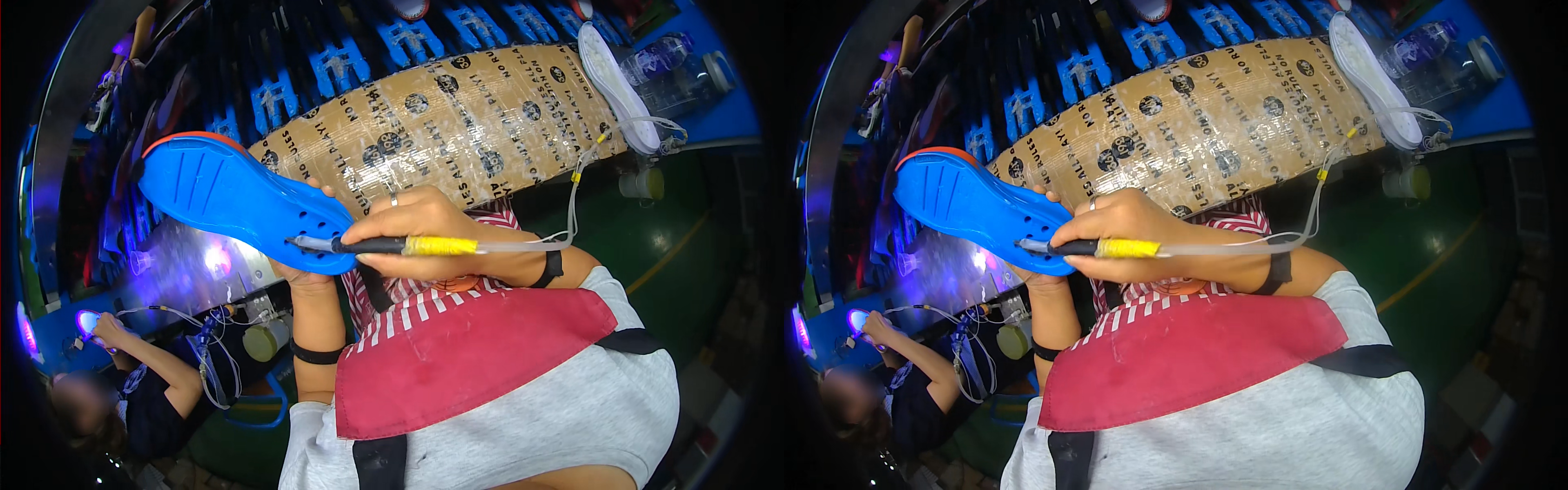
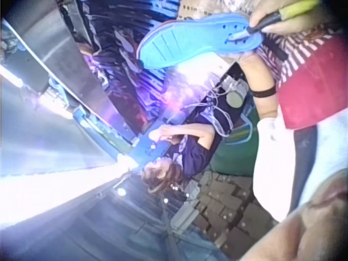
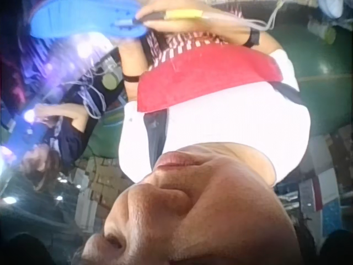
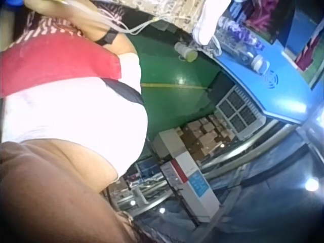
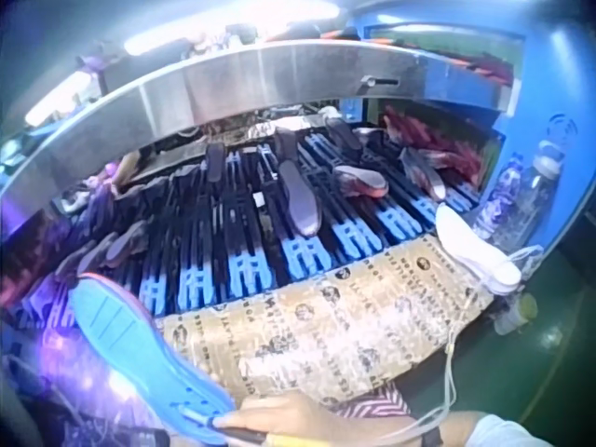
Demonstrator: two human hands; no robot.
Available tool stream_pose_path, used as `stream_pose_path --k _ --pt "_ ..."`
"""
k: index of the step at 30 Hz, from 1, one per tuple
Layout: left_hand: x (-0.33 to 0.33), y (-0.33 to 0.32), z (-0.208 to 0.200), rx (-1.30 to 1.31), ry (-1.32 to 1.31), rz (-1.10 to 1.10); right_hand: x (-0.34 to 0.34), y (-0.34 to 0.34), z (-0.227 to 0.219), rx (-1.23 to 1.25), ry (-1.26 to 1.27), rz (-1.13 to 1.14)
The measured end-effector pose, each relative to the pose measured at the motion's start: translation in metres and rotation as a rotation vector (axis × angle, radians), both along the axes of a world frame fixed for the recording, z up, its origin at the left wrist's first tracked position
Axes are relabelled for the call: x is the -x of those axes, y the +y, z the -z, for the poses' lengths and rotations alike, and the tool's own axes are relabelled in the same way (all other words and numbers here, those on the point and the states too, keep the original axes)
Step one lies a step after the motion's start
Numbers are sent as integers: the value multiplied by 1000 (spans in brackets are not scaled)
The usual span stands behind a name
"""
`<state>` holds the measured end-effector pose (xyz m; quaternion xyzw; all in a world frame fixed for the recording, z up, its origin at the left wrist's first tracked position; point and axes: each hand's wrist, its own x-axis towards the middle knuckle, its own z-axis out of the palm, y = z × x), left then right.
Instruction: Apply glue to the edges and surface of shoe soles using a brush applicator and place them on a conveyor belt.
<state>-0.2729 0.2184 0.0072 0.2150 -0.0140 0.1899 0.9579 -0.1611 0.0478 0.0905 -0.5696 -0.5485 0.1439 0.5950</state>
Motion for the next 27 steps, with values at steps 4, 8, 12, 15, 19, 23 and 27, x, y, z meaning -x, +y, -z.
stream_pose_path --k 4,8,12,15,19,23,27 --pt "0 3 -12 -9 64 38 12 -1 11 52 110 -184" --pt "5 14 -23 -189 75 77 -5 -3 4 127 80 -347" --pt "4 31 -25 -288 164 221 -8 -4 4 110 96 -238" --pt "12 44 -16 -367 404 208 -4 -3 14 95 -39 -298" --pt "6 46 -38 -471 486 284 -15 -6 8 179 -153 -499" --pt "-6 41 -55 -553 629 414 -13 -5 4 177 -103 -309" --pt "-19 36 -72 -776 731 589 -6 -4 11 230 -301 -391"
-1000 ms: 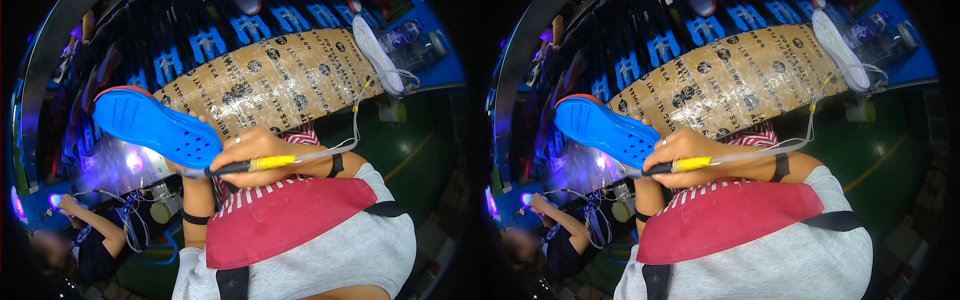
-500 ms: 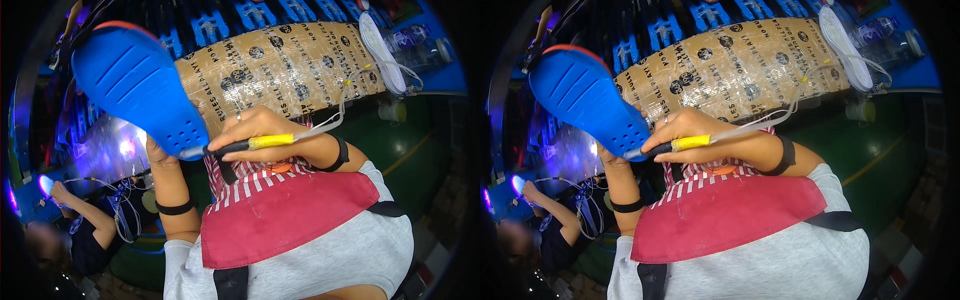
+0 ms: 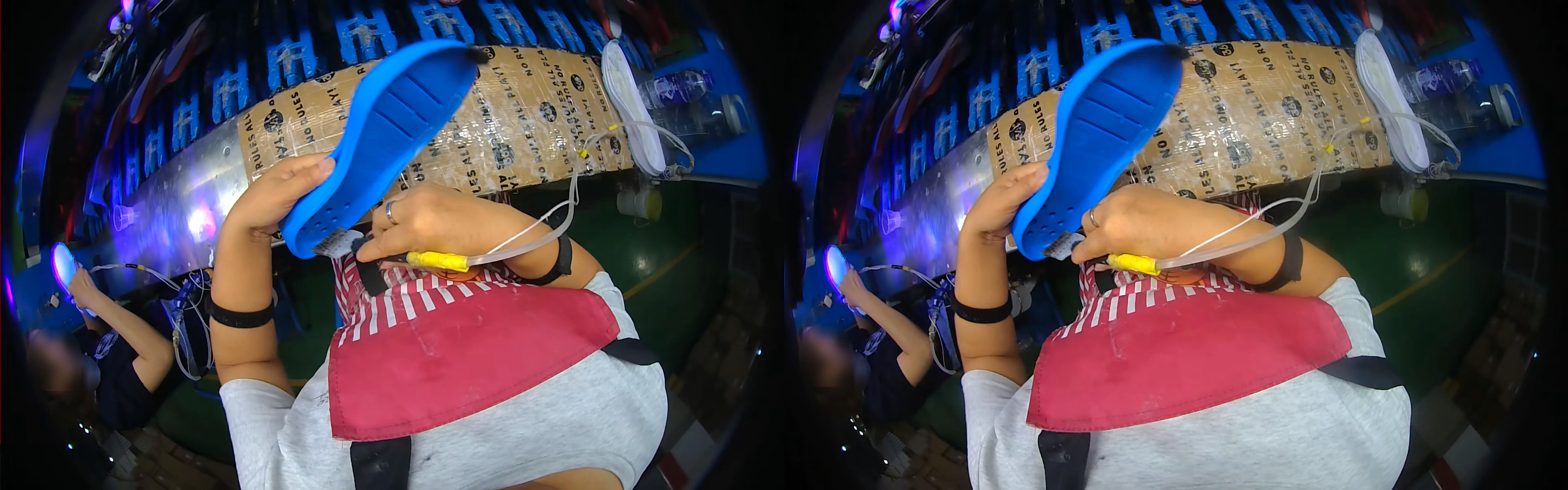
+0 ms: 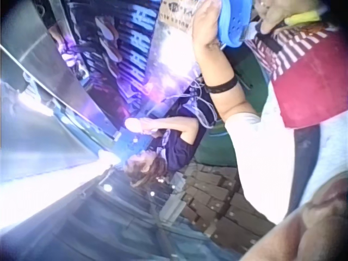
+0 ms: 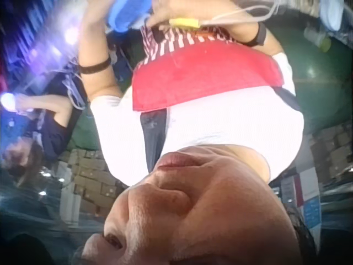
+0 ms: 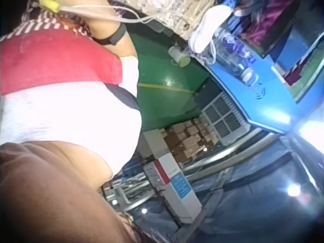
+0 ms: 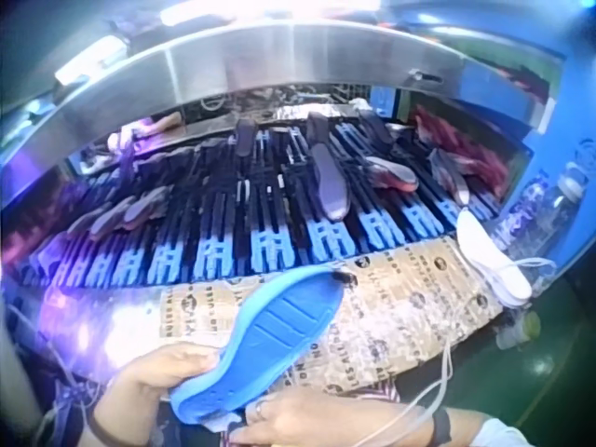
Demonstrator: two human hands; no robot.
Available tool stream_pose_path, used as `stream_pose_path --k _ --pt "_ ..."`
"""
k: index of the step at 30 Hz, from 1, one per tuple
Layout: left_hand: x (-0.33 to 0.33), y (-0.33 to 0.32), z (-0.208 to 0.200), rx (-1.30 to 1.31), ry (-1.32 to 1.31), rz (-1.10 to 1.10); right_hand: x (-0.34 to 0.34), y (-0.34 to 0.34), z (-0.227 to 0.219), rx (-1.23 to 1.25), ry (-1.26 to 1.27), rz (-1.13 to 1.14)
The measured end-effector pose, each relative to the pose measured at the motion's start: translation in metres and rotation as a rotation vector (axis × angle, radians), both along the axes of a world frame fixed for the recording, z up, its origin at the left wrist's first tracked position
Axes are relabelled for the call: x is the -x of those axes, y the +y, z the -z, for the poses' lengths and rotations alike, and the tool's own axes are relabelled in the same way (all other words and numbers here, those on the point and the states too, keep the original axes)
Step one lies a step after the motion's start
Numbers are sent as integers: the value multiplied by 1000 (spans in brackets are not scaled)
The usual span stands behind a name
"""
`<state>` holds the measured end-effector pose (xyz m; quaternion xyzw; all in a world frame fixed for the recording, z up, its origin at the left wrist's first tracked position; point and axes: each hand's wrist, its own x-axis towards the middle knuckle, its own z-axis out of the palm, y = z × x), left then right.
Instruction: Apply glue to the edges and surface of shoe soles using a brush applicator and place them on a conveyor belt.
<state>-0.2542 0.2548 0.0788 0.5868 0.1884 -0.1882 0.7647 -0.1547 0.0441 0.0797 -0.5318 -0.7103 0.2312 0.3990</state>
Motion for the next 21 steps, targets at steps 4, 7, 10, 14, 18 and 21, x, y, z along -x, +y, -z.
stream_pose_path --k 4,7,10,14,18,21 --pt "-3 4 2 -67 38 101 -5 -4 -10 42 49 -55" --pt "-8 3 -2 -105 58 196 0 3 -5 -92 99 17" --pt "-10 9 -6 -111 137 304 0 0 0 -29 19 -11" --pt "-6 17 -6 -123 169 299 -8 -4 -9 6 -14 -69" --pt "-6 19 -15 -185 153 313 -6 -3 -3 -56 55 73" --pt "-2 25 -14 -258 153 342 -9 -7 2 -37 2 -7"
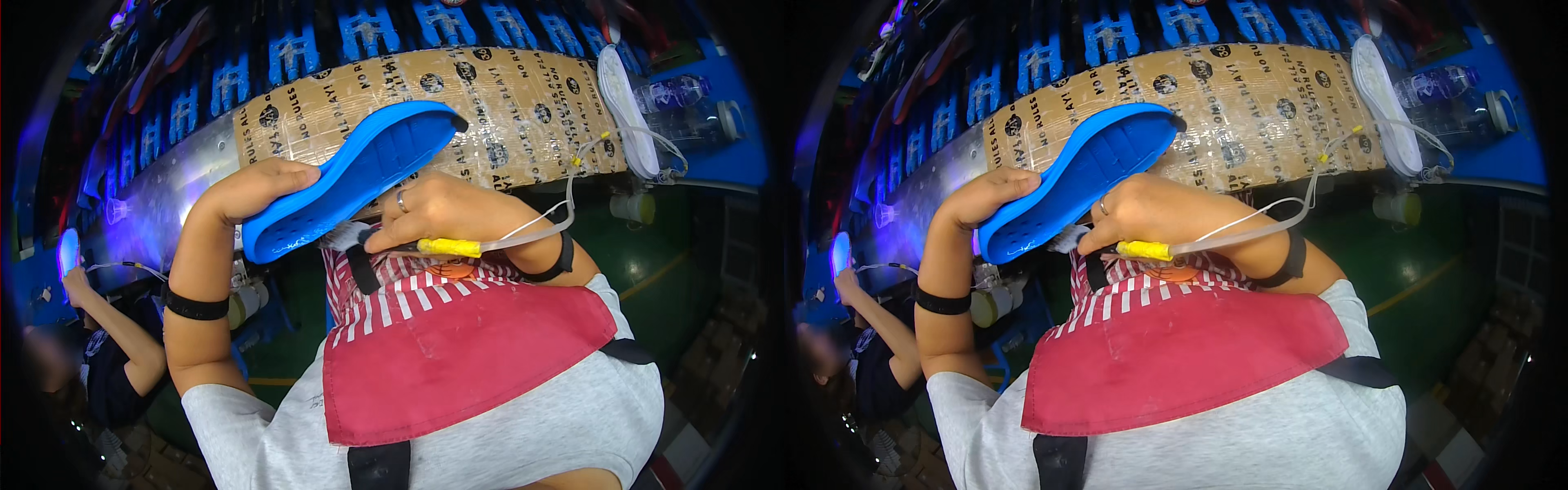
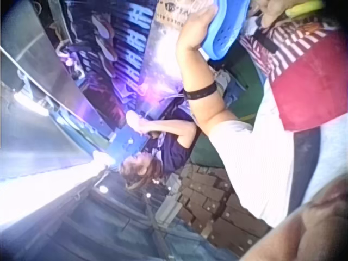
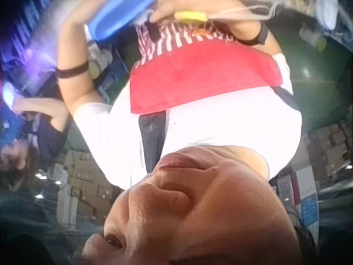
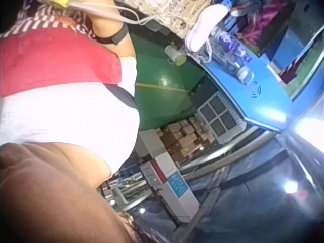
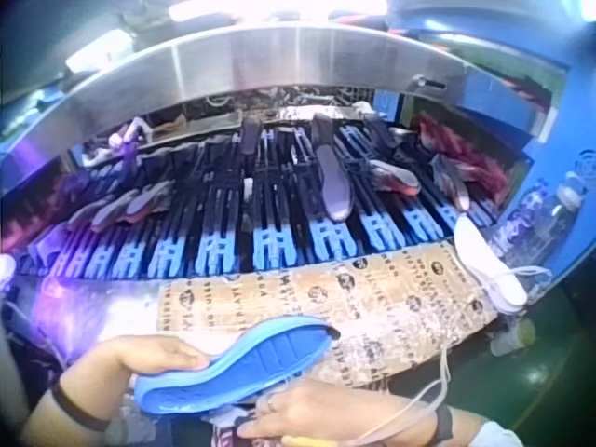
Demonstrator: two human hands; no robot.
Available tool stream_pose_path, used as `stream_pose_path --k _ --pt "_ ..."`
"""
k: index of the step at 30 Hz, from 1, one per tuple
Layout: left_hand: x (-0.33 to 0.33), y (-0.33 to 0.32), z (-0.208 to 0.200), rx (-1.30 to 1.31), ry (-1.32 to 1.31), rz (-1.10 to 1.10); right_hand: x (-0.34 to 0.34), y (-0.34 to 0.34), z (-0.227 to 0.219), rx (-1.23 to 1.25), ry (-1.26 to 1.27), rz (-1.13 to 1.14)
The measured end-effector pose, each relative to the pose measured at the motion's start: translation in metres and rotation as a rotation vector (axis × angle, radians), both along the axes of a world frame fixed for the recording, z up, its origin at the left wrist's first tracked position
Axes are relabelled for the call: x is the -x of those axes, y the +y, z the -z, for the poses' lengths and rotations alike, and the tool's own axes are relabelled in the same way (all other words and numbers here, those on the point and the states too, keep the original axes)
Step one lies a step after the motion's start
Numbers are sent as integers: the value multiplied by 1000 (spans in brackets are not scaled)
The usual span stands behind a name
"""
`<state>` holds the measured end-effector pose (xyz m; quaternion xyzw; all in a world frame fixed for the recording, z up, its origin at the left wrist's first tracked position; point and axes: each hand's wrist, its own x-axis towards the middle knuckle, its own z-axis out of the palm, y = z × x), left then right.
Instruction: Apply glue to the edges and surface of shoe soles using a brush applicator and place them on a conveyor belt.
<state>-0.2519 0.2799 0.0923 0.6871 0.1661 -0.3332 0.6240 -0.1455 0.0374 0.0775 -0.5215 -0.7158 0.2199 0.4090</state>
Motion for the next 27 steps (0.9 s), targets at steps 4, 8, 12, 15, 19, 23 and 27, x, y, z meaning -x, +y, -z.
stream_pose_path --k 4,8,12,15,19,23,27 --pt "5 5 -2 55 62 -12 -6 -1 -11 6 18 44" --pt "3 6 -2 -2 -8 30 -4 1 3 -23 -41 62" --pt "12 14 4 0 19 11 -13 -9 -2 73 -46 -6" --pt "17 19 9 86 14 -87 -12 -6 -3 -52 10 158" --pt "28 2 22 374 7 -558 -20 -12 -3 11 -2 98" --pt "36 -8 59 721 -275 -806 -25 -14 -8 -118 191 236" --pt "28 -39 54 938 -756 -1141 -27 -11 -9 -191 290 365"
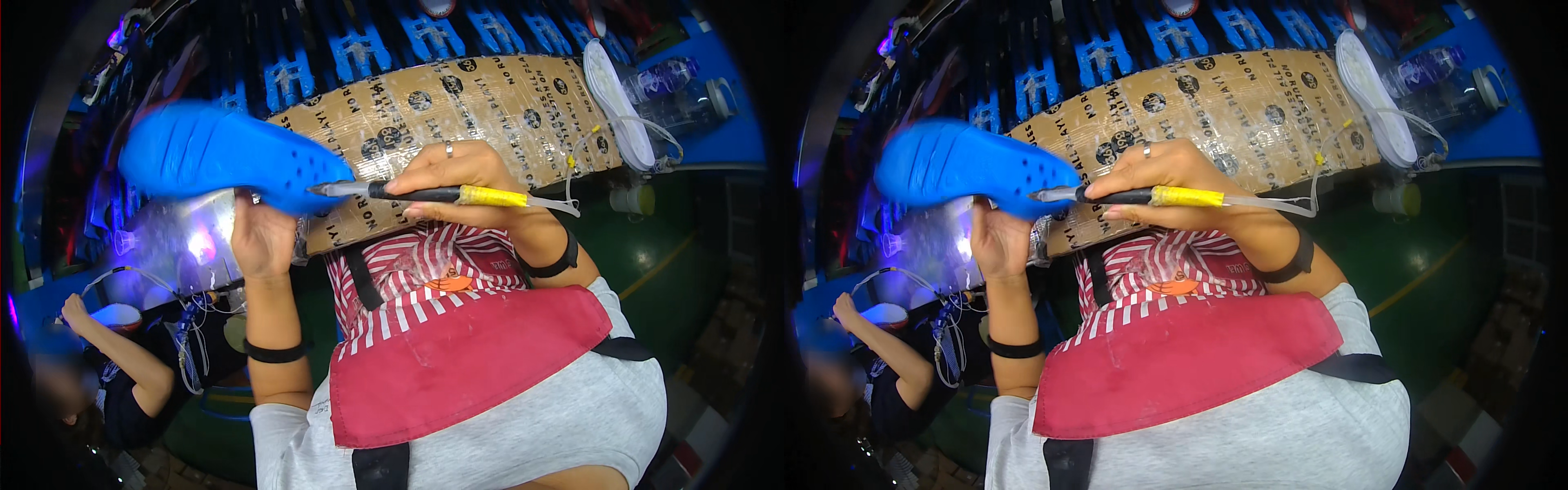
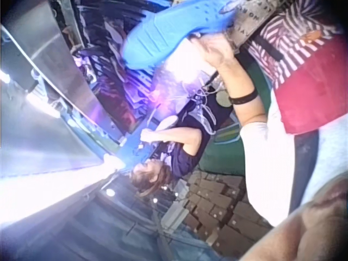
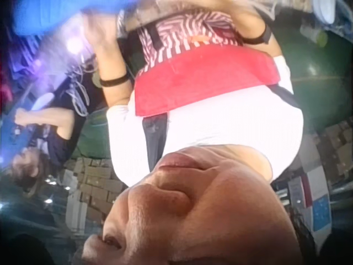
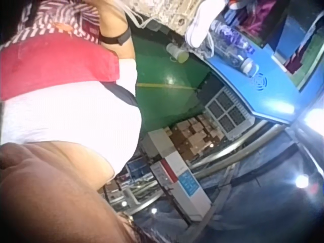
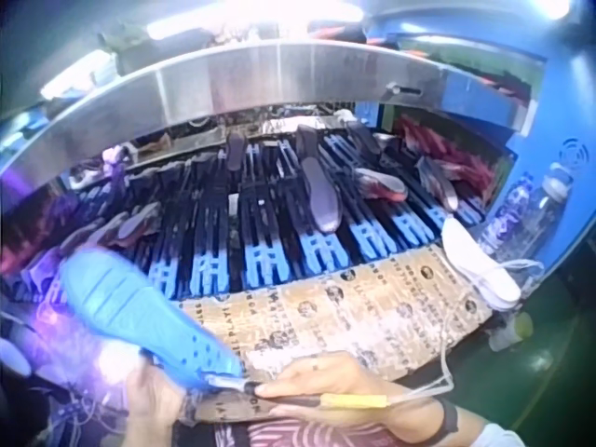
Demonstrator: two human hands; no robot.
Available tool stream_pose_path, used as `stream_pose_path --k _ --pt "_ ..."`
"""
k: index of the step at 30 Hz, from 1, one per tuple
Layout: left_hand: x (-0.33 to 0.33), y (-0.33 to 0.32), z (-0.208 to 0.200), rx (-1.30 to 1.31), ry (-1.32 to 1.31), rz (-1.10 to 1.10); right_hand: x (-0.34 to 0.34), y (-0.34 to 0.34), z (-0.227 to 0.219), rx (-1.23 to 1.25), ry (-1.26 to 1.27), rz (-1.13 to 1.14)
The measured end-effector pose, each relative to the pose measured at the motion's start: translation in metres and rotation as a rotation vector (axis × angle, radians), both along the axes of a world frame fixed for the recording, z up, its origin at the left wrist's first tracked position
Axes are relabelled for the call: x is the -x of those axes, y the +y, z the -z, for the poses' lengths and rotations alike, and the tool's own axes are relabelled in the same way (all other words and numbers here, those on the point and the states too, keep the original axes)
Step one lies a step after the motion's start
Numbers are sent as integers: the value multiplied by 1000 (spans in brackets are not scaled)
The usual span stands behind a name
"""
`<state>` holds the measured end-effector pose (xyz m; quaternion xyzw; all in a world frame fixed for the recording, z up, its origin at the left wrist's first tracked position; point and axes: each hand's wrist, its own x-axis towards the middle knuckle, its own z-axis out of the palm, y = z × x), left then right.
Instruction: Apply glue to the edges and surface of shoe soles using a brush applicator and place them on a conveyor belt.
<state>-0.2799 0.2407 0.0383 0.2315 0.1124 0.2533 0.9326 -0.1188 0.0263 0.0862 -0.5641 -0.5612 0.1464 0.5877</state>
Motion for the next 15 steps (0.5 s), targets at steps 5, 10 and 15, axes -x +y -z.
stream_pose_path --k 5,10,15 --pt "14 -13 12 53 -156 313 -1 -7 2 194 95 150" --pt "23 -38 35 270 20 218 9 -3 1 242 261 302" --pt "10 -51 36 328 -32 229 13 7 -6 152 198 288"
